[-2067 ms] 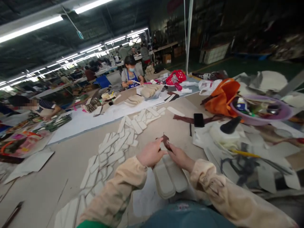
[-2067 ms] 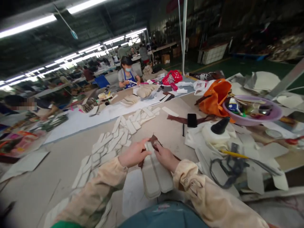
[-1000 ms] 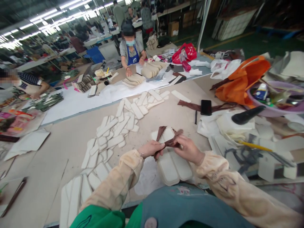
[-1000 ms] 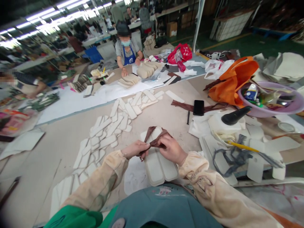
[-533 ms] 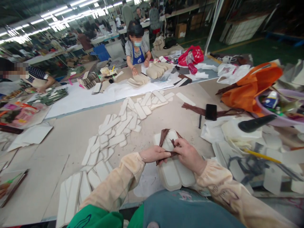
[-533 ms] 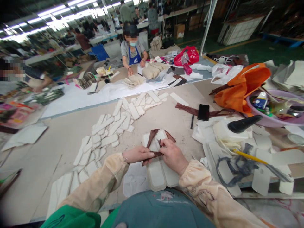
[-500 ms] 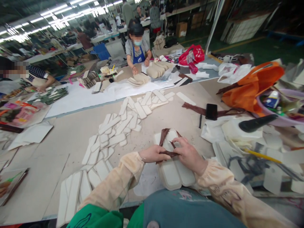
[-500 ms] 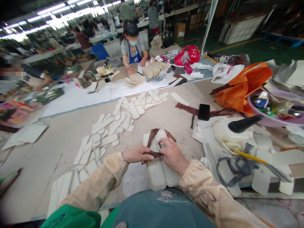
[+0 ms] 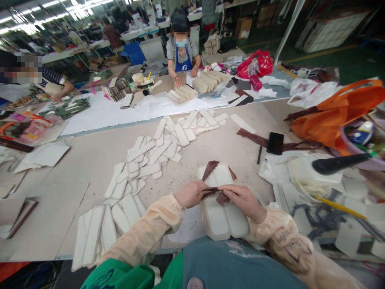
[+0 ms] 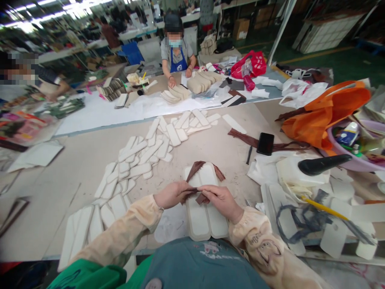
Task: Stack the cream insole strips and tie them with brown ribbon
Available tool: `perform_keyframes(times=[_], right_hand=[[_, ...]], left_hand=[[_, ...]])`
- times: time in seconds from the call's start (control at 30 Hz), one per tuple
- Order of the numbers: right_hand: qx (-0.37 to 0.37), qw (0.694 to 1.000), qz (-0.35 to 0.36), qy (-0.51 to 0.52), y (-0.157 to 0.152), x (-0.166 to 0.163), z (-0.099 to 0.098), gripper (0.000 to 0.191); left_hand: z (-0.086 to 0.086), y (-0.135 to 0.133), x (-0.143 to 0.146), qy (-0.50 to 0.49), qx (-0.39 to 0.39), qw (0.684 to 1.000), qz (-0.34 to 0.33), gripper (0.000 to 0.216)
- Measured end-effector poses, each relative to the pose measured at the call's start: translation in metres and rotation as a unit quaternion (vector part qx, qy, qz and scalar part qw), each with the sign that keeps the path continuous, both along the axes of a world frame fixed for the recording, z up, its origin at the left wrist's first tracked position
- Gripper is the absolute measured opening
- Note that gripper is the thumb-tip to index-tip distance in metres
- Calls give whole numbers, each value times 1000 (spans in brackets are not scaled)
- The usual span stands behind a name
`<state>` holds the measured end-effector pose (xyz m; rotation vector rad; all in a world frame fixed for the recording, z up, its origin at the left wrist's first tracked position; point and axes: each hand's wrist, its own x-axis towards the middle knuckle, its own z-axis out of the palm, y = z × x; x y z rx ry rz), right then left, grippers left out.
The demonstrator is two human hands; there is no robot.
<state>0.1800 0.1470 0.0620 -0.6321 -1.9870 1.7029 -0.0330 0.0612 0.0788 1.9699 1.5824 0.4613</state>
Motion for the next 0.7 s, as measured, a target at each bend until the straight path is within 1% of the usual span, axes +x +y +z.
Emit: perform_keyframes(times=[0.07,0.13,0.23,0.3,0.33,0.37,0.43,0.5,0.53,0.6,0.7], right_hand=[[10,1000,23,-9,1,4,0,26],[13,999,43,-9,2,9,2,26],[24,993,111,3,4,14,7,26],[66,986,150,5,6,15,10,28],[106,982,154,-1,7,15,11,31],[157,977,144,-14,8,14,10,33],[264,959,99,-39,10,13,7,30],[335,940,50,-43,10,12,2,24],[355,934,33,-41,10,12,0,21],[367,929,23,-41,9,12,-1,19],[348,935,42,-55,6,12,1,17]], left_hand=[[-6,-5,-7,25,18,999,30,34],[-11,-11,-13,32,15,998,44,38],[-12,-15,-16,21,-6,999,31,41],[-11,-15,-15,23,-25,999,12,40],[-10,-15,-14,26,-34,999,6,39],[-8,-14,-13,28,-43,999,2,38],[-6,-13,-12,29,-49,998,1,37],[-5,-13,-13,29,-43,999,5,38],[-5,-13,-14,28,-40,999,6,38],[-6,-15,-17,18,-27,999,13,40],[-11,-18,-22,-13,-9,1000,16,41]])
